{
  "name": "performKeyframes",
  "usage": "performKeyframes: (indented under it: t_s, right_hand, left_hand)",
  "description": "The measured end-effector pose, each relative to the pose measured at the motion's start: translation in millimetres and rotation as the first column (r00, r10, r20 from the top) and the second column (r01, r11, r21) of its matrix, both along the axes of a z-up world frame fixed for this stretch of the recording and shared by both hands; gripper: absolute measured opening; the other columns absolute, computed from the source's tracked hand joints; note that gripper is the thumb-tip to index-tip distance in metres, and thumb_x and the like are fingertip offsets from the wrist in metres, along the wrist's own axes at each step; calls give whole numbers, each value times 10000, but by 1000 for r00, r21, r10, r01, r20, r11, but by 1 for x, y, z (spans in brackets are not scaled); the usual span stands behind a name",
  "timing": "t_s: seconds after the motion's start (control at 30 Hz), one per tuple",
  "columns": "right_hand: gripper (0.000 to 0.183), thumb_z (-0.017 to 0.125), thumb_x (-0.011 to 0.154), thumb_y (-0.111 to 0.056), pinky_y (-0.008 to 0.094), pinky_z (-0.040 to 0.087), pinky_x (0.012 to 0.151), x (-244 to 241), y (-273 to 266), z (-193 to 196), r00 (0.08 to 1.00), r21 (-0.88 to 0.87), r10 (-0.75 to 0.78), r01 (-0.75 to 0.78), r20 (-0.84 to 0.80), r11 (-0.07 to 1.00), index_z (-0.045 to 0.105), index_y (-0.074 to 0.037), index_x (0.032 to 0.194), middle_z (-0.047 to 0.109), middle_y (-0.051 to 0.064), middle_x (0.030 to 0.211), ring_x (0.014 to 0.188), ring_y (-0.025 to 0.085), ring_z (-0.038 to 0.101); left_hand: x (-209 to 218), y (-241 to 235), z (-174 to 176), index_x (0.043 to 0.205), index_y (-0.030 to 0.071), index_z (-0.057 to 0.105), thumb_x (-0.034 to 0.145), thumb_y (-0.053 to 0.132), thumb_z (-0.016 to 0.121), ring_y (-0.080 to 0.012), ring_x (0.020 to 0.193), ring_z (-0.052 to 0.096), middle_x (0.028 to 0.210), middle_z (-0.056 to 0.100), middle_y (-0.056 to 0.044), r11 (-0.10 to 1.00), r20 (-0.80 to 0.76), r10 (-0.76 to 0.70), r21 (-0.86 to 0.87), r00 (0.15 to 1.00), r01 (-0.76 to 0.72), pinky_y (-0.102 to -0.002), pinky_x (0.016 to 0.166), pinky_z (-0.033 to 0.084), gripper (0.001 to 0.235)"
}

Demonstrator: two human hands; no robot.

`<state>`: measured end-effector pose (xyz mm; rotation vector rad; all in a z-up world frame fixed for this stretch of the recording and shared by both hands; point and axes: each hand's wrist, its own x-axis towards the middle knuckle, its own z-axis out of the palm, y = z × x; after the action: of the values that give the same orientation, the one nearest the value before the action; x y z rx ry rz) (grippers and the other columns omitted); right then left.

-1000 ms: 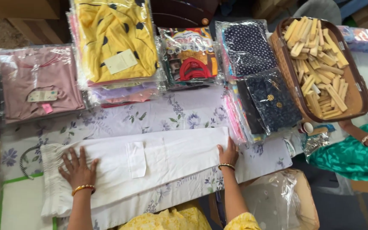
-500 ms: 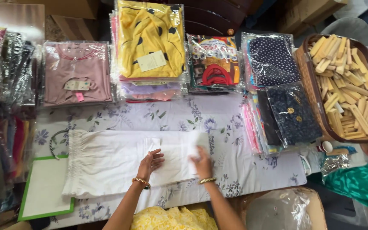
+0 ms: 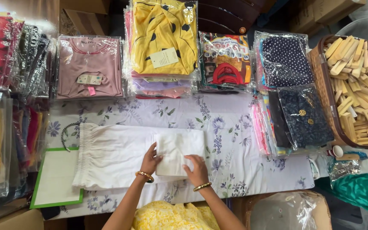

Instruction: The person folds a white garment on a table, smoothing and turning it, then folds a blue garment and wraps it in clear plastic film. Packaged clothing stacks line the table around the work area.

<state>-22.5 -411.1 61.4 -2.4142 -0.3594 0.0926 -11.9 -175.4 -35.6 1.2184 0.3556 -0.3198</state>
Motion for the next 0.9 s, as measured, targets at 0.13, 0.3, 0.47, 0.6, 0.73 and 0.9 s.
performKeyframes:
  t_s: [0.13,0.3,0.47,0.6,0.73,0.9]
  right_hand:
    - [475,837,744,-154,442,451,1037,11,-8,-6,984,12,-164,163,75,986,673,-138,1190,669,106,1238,1194,326,593]
    - [564,832,731,-143,459,421,1057,16,-23,-10,956,-57,-289,292,59,955,638,-129,1261,607,115,1299,1232,361,528]
    - [562,809,767,-160,451,425,1060,16,-17,-21,966,-14,-243,245,88,969,613,-122,1292,615,104,1308,1241,347,543]
    - [604,814,784,-195,421,490,977,12,2,-35,975,30,-221,221,-16,975,582,-128,1338,626,94,1243,1080,290,617]
    - [664,809,778,-227,377,549,846,13,21,-46,957,63,-240,253,-166,965,545,-144,1382,625,67,1228,941,224,659]
    - [730,829,787,-308,356,572,721,31,33,-65,834,112,-391,465,-389,878,509,-157,1425,629,54,1140,743,208,673]
  left_hand:
    - [-4,21,20,1574,136,326,874,-112,602,-177,1031,687,1230,692,-142,999,5,19,51,1000,-19,-320,849,593,793]
    - [-20,62,94,1650,227,214,860,-125,642,-156,948,618,1118,672,-126,979,89,-10,202,996,-9,-277,850,543,965]
    - [-30,138,141,1621,235,299,863,-131,614,-71,978,540,1303,529,34,957,220,18,280,975,-80,-224,844,490,899]
    - [-38,186,87,1525,281,547,894,-105,630,-96,710,375,955,529,8,892,49,20,449,999,-40,-263,659,408,744]
    - [-41,193,43,1460,298,622,895,-78,660,-102,636,337,797,519,-18,801,-37,13,599,999,12,-272,602,409,679]
    - [-43,195,68,1467,284,610,866,-78,653,-117,649,328,908,534,-27,802,37,30,596,999,-46,-273,621,413,703]
